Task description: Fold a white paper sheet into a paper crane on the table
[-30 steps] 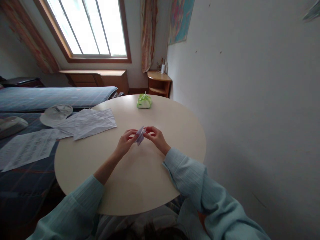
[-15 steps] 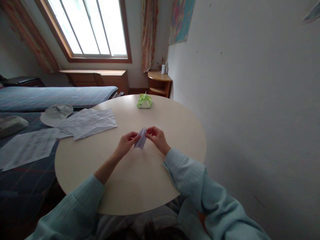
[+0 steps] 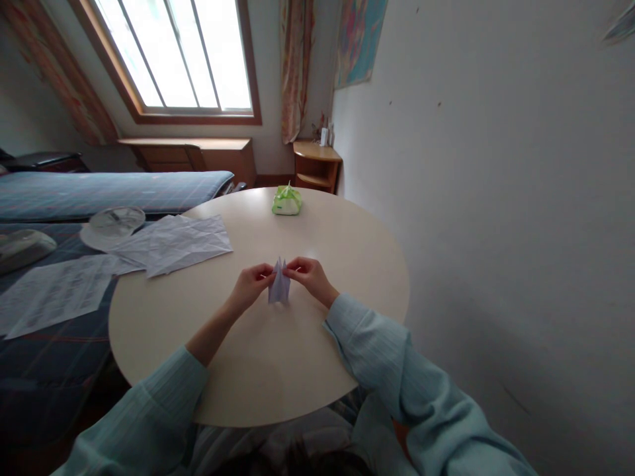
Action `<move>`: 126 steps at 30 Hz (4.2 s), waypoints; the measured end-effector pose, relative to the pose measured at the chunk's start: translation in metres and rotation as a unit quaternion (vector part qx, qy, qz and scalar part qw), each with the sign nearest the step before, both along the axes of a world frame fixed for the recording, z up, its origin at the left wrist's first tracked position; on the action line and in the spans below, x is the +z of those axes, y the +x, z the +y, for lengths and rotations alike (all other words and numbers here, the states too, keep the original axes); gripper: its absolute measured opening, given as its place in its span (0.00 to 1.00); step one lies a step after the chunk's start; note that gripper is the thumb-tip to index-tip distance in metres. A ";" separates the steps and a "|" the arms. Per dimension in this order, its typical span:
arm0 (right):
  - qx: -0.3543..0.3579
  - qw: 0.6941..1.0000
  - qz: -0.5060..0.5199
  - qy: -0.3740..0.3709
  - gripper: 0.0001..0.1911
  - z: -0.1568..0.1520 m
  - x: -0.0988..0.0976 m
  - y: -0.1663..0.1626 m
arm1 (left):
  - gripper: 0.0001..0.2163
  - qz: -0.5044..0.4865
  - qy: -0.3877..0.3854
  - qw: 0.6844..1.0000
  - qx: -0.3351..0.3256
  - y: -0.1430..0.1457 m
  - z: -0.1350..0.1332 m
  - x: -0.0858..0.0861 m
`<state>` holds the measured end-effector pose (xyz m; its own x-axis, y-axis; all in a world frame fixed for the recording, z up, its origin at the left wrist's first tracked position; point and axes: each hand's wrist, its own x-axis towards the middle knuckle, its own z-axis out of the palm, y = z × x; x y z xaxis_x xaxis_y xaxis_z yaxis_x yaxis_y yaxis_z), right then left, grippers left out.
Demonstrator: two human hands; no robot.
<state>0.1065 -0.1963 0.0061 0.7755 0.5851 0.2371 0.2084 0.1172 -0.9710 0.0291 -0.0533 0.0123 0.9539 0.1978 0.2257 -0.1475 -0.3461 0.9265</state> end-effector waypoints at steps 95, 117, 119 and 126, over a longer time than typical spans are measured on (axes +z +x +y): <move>-0.141 0.949 -0.151 -0.236 0.10 -0.004 -0.012 0.014 | 0.03 0.138 0.039 0.978 0.149 0.006 0.027 -0.008; -0.056 0.983 -0.140 -0.103 0.12 -0.001 -0.004 0.007 | 0.13 0.046 -0.095 0.992 0.067 0.008 0.017 -0.009; -0.052 0.982 -0.145 -0.108 0.12 -0.001 -0.003 0.007 | 0.14 0.053 -0.109 0.992 0.027 0.007 0.014 -0.008; 0.030 0.995 -0.065 -0.068 0.15 0.000 -0.005 0.004 | 0.13 0.026 -0.125 0.991 -0.045 0.002 0.009 0.002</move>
<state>0.1103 -0.1961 0.0011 0.7054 0.6635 0.2494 0.3307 0.0031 -0.9437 0.0312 -0.0446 0.0148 0.9792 0.1558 0.1303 -0.1168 -0.0928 0.9888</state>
